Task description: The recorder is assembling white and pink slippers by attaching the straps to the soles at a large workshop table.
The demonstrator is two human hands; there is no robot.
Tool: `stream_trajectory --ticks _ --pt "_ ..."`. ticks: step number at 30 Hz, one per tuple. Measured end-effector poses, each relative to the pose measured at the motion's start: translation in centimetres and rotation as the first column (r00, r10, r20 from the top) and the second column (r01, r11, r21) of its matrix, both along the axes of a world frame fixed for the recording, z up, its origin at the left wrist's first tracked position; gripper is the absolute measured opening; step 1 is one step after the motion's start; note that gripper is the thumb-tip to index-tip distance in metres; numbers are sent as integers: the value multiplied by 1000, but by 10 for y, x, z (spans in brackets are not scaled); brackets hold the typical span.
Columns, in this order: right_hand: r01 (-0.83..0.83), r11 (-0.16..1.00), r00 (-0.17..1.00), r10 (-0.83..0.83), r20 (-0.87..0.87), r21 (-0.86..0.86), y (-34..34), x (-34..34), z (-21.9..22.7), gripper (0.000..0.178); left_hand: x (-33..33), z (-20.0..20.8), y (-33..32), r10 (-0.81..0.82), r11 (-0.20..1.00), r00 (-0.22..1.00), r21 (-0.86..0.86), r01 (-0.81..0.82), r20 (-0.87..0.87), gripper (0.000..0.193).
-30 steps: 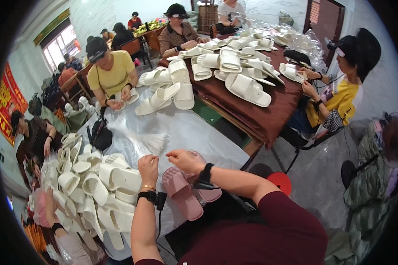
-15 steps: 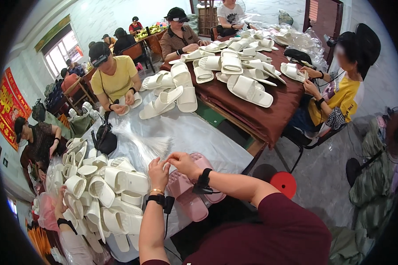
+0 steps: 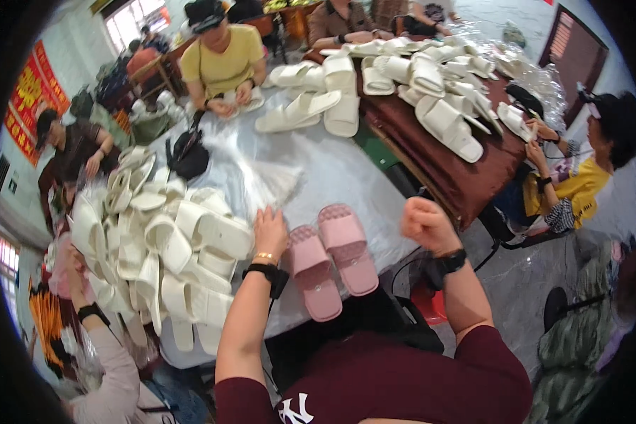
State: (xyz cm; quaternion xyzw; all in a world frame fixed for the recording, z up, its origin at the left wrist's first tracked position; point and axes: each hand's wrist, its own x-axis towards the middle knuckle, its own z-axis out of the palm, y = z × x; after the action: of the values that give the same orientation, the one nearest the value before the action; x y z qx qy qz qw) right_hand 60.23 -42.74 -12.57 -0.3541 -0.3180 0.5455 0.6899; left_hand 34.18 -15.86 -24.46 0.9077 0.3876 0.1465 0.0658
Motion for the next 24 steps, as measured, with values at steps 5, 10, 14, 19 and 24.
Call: stream_trajectory --ticks 5,10,14,19,24 --pt "117 988 992 -111 67 -100 -4 1 -5 9 8 46 -50 -106 989 958 -68 129 267 35" --pt "191 942 969 -136 206 -275 31 -54 -11 10 5 96 -134 138 293 874 -862 414 466 34" --pt "221 946 972 -193 136 -237 46 -75 -19 11 9 78 -165 -22 108 871 -865 490 490 23" --pt "151 970 988 -141 68 -192 51 -57 -37 10 -7 68 -176 169 121 848 -865 488 502 27" --pt "126 978 991 -118 59 -163 52 -67 -40 10 10 43 -186 175 616 716 -642 456 676 31"
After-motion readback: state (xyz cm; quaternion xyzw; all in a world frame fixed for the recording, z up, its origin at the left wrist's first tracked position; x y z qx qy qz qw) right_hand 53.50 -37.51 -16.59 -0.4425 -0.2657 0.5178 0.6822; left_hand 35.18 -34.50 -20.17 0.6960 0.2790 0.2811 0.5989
